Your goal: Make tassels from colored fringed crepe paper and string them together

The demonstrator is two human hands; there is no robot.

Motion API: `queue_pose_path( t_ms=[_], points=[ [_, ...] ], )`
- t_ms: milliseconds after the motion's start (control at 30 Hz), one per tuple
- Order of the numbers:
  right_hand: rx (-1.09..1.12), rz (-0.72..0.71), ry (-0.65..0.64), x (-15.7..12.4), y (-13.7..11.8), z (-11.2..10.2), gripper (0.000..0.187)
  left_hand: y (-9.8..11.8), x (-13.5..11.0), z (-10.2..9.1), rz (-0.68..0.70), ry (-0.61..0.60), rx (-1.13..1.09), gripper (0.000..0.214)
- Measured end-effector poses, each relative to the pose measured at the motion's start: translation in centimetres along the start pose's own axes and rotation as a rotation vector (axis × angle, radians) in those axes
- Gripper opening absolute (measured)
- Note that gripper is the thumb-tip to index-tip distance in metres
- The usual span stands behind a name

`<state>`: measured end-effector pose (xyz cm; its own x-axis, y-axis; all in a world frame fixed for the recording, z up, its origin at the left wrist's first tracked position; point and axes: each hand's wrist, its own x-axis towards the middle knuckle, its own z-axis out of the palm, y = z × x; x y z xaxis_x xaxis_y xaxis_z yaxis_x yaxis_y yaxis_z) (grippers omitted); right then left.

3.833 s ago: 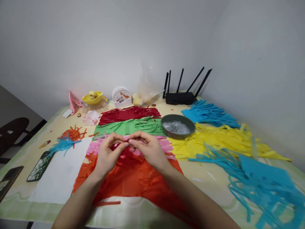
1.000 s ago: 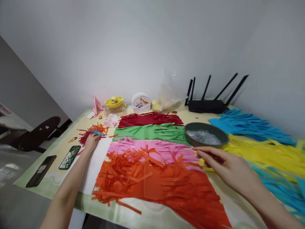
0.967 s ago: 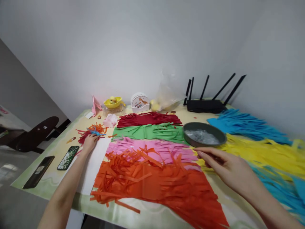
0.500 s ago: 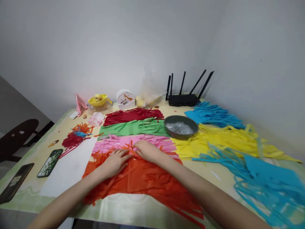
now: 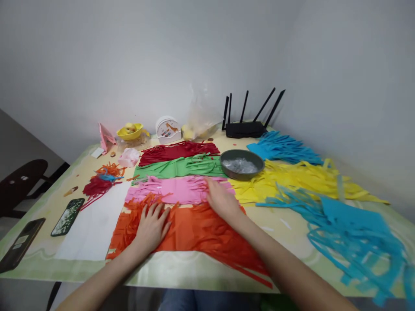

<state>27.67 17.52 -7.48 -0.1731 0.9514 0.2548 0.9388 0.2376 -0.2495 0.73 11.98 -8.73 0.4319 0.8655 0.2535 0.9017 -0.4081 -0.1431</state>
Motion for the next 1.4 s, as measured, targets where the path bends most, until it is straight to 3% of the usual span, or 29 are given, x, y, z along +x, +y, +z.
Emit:
queue_pose_path(
  t_ms=[100,167,233,333,400,500,600,667,733,833,900,1000,1133,1267,1400],
  points=[
    [-0.115,0.126,0.232,-2.2,2.6,-1.9,0.051,-0.2,-0.2,-0.6,-0.059,-0.001,-0.023,0.044],
    [-0.147,0.035,0.346,-2.9,2.2,-2.7,0.043,-0.2,-0.1,-0.9,-0.074,-0.006,-0.047,0.043],
    [-0.107,-0.201,0.231,-2.5,0.2,-2.8,0.034,-0.1,0.1,-1.2,-0.075,-0.024,-0.063,0.041],
    [-0.065,-0.46,-0.085,-0.3,-3.7,-1.8,0.029,0.1,0.4,-1.8,-0.07,-0.076,-0.07,0.036],
    [-0.065,-0.497,-0.158,1.3,-5.2,-0.8,0.024,-0.2,0.3,-2.4,-0.061,-0.099,-0.088,0.032],
    [-0.062,-0.492,-0.188,2.9,-5.3,0.5,0.02,-1.3,-0.1,-3.9,-0.072,-0.089,-0.121,0.025],
    [-0.046,-0.447,-0.18,3.7,-4.5,0.9,0.02,-2.4,0.4,-5.7,-0.08,0.026,-0.163,0.024],
    [-0.028,-0.399,-0.159,4.1,-4.2,0.8,0.021,-2.5,1.9,-6.6,-0.053,0.16,-0.235,0.024],
    [-0.011,-0.35,-0.131,4.7,-4.2,0.4,0.021,-2.0,4.2,-6.7,-0.013,0.209,-0.329,0.022],
    [-0.004,-0.302,-0.088,5.0,-4.7,-0.6,0.022,-0.8,8.3,-5.3,0.001,0.046,-0.407,0.031],
    [-0.011,-0.3,-0.059,4.3,-5.4,-1.1,0.025,-0.3,10.5,-3.7,-0.04,-0.029,-0.421,0.02],
    [-0.009,-0.346,-0.049,2.1,-7.1,-0.7,0.028,-0.5,12.4,-1.9,-0.117,-0.027,-0.471,0.013],
    [0.047,-0.378,-0.107,1.0,-9.6,2.0,0.03,-1.5,13.2,-1.6,-0.181,0.066,-0.612,0.013],
    [0.155,-0.287,-0.099,3.7,-10.2,4.3,0.052,-2.2,13.3,-2.7,-0.259,0.273,-0.787,0.008],
    [0.327,-0.126,-0.082,6.6,-8.8,4.7,0.044,-4.9,13.4,-3.8,-0.426,0.54,-0.973,0.006]
  ],
)
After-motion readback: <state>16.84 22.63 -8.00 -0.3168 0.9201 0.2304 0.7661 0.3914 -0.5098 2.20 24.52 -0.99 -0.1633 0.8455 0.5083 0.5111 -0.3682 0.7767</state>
